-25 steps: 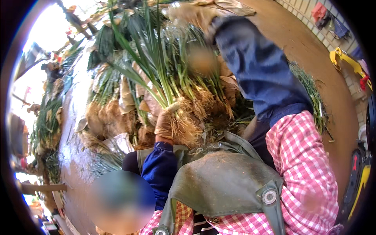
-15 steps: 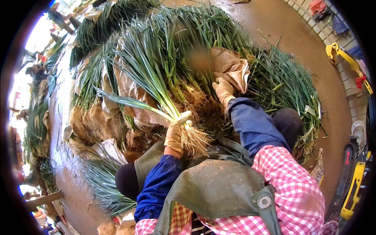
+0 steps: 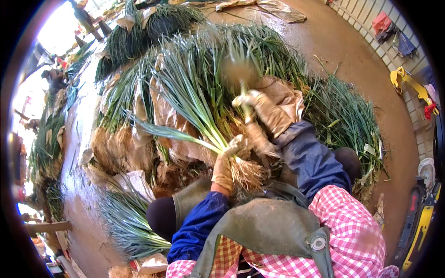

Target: The person cleans scallions by hand, removing the outer layers and roots from individual stalks before placing them into a bundle.

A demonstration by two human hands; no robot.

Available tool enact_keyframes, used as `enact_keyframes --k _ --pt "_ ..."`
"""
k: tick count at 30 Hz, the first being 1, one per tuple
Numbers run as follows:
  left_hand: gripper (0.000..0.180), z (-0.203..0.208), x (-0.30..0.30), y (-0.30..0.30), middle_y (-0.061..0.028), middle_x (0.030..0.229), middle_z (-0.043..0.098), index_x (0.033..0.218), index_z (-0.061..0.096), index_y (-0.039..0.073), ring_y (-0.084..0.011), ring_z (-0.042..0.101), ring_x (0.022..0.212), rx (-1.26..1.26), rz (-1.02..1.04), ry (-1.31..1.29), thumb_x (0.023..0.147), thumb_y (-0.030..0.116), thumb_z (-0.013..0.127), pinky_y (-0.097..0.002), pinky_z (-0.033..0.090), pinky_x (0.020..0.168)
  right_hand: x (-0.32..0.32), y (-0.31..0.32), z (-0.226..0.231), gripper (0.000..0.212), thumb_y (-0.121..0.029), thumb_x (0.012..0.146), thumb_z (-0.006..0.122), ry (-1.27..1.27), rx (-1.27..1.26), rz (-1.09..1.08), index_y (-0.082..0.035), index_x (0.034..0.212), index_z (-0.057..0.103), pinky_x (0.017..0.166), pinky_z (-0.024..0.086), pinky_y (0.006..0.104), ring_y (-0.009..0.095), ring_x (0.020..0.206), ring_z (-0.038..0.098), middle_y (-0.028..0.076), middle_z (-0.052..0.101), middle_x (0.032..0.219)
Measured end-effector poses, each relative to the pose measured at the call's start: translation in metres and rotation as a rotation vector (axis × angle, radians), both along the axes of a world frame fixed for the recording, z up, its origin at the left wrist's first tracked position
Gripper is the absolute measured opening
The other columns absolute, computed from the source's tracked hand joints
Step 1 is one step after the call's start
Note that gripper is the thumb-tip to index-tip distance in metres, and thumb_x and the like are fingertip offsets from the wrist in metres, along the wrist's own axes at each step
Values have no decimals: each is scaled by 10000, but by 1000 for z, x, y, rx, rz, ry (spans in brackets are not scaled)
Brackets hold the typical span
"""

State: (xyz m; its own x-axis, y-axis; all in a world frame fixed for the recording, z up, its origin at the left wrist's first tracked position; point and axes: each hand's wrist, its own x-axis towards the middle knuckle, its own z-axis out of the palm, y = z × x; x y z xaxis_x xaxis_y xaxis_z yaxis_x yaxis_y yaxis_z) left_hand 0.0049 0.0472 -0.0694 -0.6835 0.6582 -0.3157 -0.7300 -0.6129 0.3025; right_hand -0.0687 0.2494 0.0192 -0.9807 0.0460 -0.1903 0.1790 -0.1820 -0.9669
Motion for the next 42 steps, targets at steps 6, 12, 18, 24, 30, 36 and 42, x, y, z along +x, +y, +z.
enact_keyframes --k 6,12,18,24,30,36,42 --pt "242 6 9 -15 -106 835 660 1096 600 -6 -234 650 687 -204 67 -132 891 121 570 -335 557 613 20 -65 -67 244 -299 802 696 -330 238 158 -80 904 664 542 451 257 120 586 542 27 616 745" --pt "251 12 11 -3 -99 752 622 1077 604 -53 -185 596 583 -161 -5 -58 895 109 539 -286 525 535 -16 -35 -82 237 -297 856 643 -181 225 -140 -69 916 657 595 459 310 157 595 564 39 673 763" --pt "245 8 7 -7 -96 710 614 1067 619 -46 -165 571 531 -171 104 -101 888 97 531 -262 500 479 8 -62 -72 242 -254 871 624 163 629 -257 -18 923 636 688 440 271 144 718 580 76 660 800" --pt "263 -14 -13 -14 -68 706 591 1130 569 -22 -151 558 550 -231 213 14 886 75 564 -261 487 479 53 -77 -34 144 -146 874 624 148 9 -64 -56 986 640 636 502 211 103 726 614 48 675 872" --pt "197 0 -9 -6 -80 796 606 1050 586 -41 -145 585 603 -64 303 -74 863 6 544 -244 510 512 93 -69 -8 173 -178 868 561 85 -142 233 -16 911 604 708 483 282 126 722 578 56 634 826" --pt "244 30 1 -10 -69 828 618 1086 583 -25 -143 608 669 -72 122 11 842 -24 558 -235 529 584 123 -45 -7 188 -226 848 575 38 -350 164 -38 847 571 701 485 295 155 730 580 66 608 815" --pt "292 41 5 -14 -63 824 618 1163 561 -30 -128 610 681 96 33 -80 885 59 553 -229 526 588 117 -47 -3 153 -184 848 563 -5 -475 247 -32 857 576 677 474 295 160 714 570 64 603 806"
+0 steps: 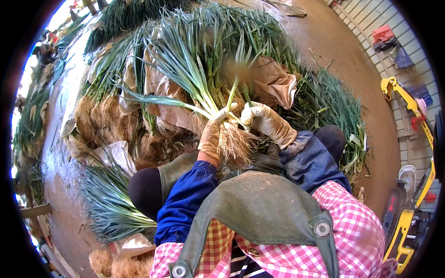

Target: The person cleans scallions by hand, removing the outer layers and roots from individual stalks before placing them into a bundle.

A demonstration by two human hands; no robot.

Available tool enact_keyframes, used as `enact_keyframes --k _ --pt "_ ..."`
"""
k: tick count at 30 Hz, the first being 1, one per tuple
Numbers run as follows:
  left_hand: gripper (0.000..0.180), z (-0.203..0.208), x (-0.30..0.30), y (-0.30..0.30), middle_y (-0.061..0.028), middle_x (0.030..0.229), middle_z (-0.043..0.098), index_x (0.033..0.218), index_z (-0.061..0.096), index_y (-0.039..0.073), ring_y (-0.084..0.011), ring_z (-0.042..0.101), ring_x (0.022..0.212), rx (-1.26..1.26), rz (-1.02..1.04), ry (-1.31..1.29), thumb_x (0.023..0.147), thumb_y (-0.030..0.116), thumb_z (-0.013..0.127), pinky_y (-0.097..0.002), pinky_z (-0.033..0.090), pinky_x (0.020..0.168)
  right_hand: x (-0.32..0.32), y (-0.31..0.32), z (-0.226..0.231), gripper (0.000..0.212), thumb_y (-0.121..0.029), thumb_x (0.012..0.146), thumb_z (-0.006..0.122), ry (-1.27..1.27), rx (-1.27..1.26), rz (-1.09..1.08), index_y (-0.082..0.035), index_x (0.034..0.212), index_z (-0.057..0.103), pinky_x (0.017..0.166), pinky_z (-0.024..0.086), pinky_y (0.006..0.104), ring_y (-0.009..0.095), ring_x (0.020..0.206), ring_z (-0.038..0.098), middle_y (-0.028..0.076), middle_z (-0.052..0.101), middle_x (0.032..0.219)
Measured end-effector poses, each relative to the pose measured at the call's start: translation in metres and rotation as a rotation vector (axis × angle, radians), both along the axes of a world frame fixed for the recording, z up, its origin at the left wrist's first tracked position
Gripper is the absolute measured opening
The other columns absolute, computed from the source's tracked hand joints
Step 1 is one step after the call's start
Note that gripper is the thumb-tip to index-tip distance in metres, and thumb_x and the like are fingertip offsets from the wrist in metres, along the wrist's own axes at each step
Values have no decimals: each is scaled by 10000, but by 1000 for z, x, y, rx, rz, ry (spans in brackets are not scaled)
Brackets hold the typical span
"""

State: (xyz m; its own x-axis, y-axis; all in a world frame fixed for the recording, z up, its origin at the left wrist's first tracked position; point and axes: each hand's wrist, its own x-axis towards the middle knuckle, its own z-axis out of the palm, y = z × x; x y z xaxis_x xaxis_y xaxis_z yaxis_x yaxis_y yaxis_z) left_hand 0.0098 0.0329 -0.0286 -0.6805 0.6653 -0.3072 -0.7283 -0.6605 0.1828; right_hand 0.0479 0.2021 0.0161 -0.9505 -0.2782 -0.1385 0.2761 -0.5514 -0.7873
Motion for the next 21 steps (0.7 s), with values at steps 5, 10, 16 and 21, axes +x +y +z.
enact_keyframes --k 5,10,16,21 --pt "283 24 9 -1 -109 829 640 1154 550 -11 -208 646 705 -14 -76 -34 932 160 510 -308 578 661 -3 5 9 135 -149 836 574 162 464 -59 -23 865 612 598 477 260 141 636 573 59 612 748" --pt "180 -12 0 -12 -144 856 639 987 572 0 -274 629 753 -13 -190 0 889 148 540 -397 543 717 -3 -27 30 146 -166 814 594 -97 182 86 -20 800 600 554 444 245 132 564 541 44 566 660" --pt "208 -37 -2 -6 -125 810 616 970 571 -42 -284 605 723 147 -120 -192 898 146 521 -397 525 703 28 -28 45 175 -163 824 573 -50 170 202 -11 737 569 617 471 282 184 603 564 56 567 649" --pt "242 -41 -8 13 -83 794 631 1043 613 -44 -210 621 669 -56 -193 41 896 145 576 -319 544 600 -14 23 20 215 -168 906 471 -121 289 -124 -6 828 589 569 473 281 146 616 540 43 561 700"
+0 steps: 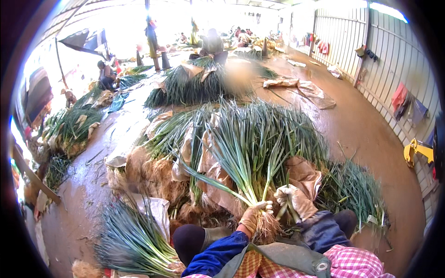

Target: The person cleans scallions by hand, removing the outer layers and roots from individual stalks before placing them into a bundle.

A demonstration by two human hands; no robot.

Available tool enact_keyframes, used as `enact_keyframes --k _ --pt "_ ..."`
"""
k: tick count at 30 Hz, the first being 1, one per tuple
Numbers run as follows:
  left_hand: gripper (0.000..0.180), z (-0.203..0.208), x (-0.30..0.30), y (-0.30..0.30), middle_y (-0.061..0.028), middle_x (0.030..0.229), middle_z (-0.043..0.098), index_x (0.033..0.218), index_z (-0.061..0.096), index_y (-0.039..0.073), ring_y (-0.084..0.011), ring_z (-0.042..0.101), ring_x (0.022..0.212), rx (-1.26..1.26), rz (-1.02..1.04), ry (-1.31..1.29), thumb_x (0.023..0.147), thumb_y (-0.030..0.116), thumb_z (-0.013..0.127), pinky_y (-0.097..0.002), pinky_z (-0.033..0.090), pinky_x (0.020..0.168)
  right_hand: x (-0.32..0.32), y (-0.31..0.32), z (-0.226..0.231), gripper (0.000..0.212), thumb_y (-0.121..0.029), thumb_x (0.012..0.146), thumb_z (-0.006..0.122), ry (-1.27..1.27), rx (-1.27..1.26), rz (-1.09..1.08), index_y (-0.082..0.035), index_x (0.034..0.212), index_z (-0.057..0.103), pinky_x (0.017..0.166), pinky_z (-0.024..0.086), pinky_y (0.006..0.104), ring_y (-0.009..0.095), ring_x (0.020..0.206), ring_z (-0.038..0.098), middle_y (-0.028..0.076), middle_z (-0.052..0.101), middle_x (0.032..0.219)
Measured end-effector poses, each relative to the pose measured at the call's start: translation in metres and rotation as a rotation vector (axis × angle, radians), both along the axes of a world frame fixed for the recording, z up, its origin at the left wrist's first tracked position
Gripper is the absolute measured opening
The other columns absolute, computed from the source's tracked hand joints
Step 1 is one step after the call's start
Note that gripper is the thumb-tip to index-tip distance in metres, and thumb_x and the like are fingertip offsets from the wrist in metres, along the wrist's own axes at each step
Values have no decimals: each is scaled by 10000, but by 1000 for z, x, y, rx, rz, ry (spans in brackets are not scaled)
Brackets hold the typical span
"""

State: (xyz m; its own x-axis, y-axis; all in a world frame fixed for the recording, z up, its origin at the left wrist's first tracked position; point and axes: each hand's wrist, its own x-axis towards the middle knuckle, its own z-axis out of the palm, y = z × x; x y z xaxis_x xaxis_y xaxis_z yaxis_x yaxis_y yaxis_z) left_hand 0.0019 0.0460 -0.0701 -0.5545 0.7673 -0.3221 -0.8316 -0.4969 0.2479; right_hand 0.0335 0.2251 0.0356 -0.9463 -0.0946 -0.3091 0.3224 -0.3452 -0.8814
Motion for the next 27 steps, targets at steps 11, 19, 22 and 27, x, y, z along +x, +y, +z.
enact_keyframes --k 11,19,22,27 --pt "204 -36 0 -5 -70 634 575 857 599 43 -177 537 485 -291 252 27 874 246 621 -284 434 430 -4 -56 -28 423 -401 791 712 -34 1014 398 -51 1021 656 607 436 257 119 672 568 22 643 760" --pt "228 -87 -13 20 -42 623 549 848 588 62 -170 513 463 -377 221 95 918 277 560 -296 442 445 -25 -36 -51 386 -370 800 562 272 1353 583 -114 1077 639 685 464 344 247 725 599 120 639 779" --pt "225 -112 -22 18 -80 696 592 909 591 44 -213 573 559 -150 221 19 921 261 532 -322 495 522 -24 -45 -40 323 -283 803 574 283 1132 605 -100 1067 603 666 451 350 221 705 589 103 621 765" --pt "265 -101 -18 -6 -151 810 635 1005 596 15 -273 609 669 48 161 -85 921 249 504 -351 522 583 12 -68 -17 243 -207 838 641 103 335 533 -40 1013 619 645 403 254 78 719 491 -32 563 776"
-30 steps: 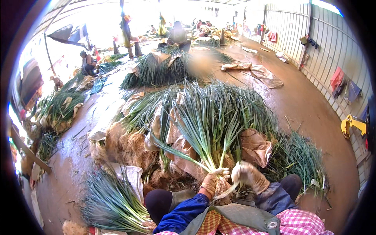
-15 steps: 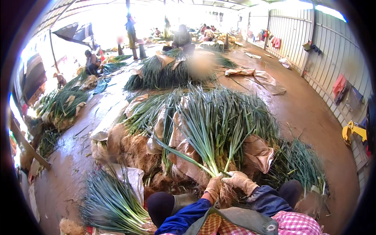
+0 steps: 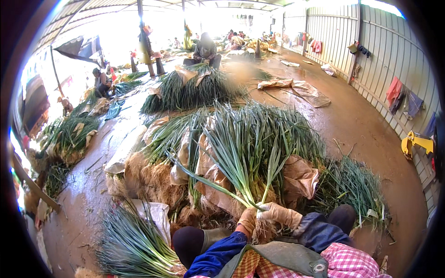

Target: The person cleans scallions by hand, removing the outer layers and roots from individual stalks before placing them into a bundle.

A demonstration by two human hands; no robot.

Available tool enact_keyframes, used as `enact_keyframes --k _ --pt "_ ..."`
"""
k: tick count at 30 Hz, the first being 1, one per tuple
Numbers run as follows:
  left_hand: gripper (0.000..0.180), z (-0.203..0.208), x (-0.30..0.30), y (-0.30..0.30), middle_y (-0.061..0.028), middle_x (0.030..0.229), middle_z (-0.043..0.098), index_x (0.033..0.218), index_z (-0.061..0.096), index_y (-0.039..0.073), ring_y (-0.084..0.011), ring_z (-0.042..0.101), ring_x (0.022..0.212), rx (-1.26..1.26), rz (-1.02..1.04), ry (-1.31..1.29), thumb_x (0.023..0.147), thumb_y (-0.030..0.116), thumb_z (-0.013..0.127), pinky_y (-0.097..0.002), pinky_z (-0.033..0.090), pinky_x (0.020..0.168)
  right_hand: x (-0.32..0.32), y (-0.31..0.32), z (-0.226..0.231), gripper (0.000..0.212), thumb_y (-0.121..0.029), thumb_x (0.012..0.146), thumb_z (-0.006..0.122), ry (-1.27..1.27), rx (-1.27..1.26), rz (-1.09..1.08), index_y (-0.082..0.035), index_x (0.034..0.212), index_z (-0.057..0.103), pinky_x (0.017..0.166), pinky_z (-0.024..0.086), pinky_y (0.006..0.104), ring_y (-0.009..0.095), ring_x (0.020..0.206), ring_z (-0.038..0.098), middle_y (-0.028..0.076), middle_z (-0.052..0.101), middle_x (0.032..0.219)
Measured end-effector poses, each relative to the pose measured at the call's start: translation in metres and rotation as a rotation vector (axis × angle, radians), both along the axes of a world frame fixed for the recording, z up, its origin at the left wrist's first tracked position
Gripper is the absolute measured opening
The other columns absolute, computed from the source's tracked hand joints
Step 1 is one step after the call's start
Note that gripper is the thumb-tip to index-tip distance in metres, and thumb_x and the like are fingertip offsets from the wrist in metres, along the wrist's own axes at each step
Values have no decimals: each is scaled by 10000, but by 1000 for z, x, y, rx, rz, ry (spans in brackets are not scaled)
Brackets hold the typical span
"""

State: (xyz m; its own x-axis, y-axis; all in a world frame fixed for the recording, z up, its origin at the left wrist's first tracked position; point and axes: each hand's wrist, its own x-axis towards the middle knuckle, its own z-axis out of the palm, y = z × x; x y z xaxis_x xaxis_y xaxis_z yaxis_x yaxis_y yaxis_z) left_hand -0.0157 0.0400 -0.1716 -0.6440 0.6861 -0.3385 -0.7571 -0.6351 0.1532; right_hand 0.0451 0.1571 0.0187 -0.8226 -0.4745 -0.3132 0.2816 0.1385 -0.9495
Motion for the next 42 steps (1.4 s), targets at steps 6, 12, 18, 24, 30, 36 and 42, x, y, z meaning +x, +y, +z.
enact_keyframes --k 6,12,18,24,30,36,42 --pt "325 87 22 -15 -123 820 641 1030 608 -36 -225 631 668 -108 -175 135 908 263 569 -326 548 593 31 50 52 302 -330 788 689 -253 380 55 -77 945 639 578 420 249 139 670 565 49 599 809" --pt "320 107 30 -12 -97 836 639 1041 607 -32 -186 636 667 -192 -146 229 902 256 590 -286 546 574 0 152 -26 601 -501 765 627 217 1425 -45 -93 1206 594 852 466 400 282 1078 600 131 617 1183" --pt "253 110 42 -21 -105 779 638 966 626 -46 -214 620 630 -275 -116 229 896 192 574 -315 524 561 -67 40 -57 336 -317 840 662 11 141 -691 -56 991 514 432 446 270 172 519 562 93 641 811" --pt "215 143 54 -27 -88 774 632 974 633 -31 -191 601 628 -193 38 353 886 161 589 -288 505 560 -84 -4 -16 225 -220 852 614 256 -232 -987 -72 1014 564 380 371 243 114 431 472 36 561 615" --pt "166 136 62 -24 -96 745 620 967 615 -32 -197 606 604 -184 31 73 844 79 634 -278 516 529 -80 -29 -12 221 -273 893 582 72 -194 -817 -77 986 622 425 389 228 73 456 473 7 600 646" --pt "179 127 59 -23 -96 715 593 980 595 -36 -195 595 592 -155 -121 63 858 93 619 -277 507 497 -95 30 -43 306 -318 901 555 -177 86 -311 -54 1028 644 657 496 325 169 707 631 71 678 848" --pt "234 120 58 -21 -89 737 586 1053 574 -50 -173 577 574 -202 -90 50 917 137 535 -269 493 470 -107 16 2 374 -394 845 561 254 1056 -50 -37 827 671 587 468 434 284 707 643 116 662 737"
